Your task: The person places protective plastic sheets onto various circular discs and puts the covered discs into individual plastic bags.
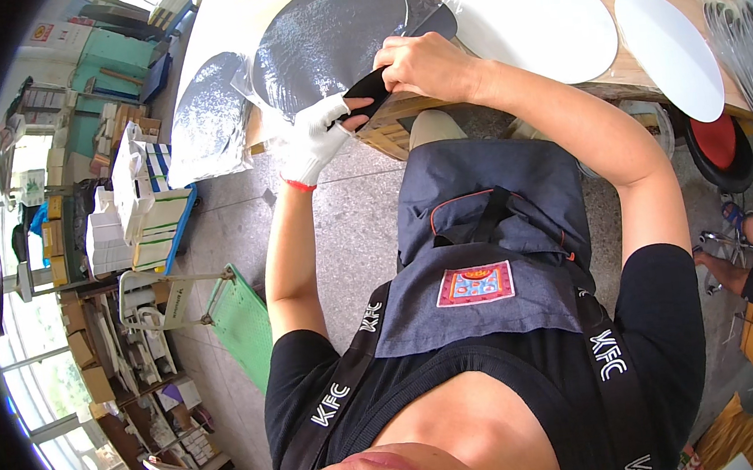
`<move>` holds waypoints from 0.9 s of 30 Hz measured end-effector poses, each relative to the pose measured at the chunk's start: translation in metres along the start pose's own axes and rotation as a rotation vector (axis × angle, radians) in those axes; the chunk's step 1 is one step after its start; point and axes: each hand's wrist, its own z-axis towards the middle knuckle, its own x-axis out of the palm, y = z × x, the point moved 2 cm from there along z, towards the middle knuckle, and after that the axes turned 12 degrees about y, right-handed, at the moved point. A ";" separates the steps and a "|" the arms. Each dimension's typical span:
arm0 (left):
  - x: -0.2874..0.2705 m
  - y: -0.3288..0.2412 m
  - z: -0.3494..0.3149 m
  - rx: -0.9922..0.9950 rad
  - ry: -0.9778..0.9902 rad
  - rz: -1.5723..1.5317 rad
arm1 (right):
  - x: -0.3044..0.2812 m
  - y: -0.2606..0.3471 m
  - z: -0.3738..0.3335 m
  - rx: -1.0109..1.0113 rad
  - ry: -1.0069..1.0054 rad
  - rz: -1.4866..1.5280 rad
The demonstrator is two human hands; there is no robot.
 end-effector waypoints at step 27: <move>0.003 0.004 -0.003 -0.130 0.010 0.092 | 0.000 0.001 -0.001 -0.201 -0.148 -0.168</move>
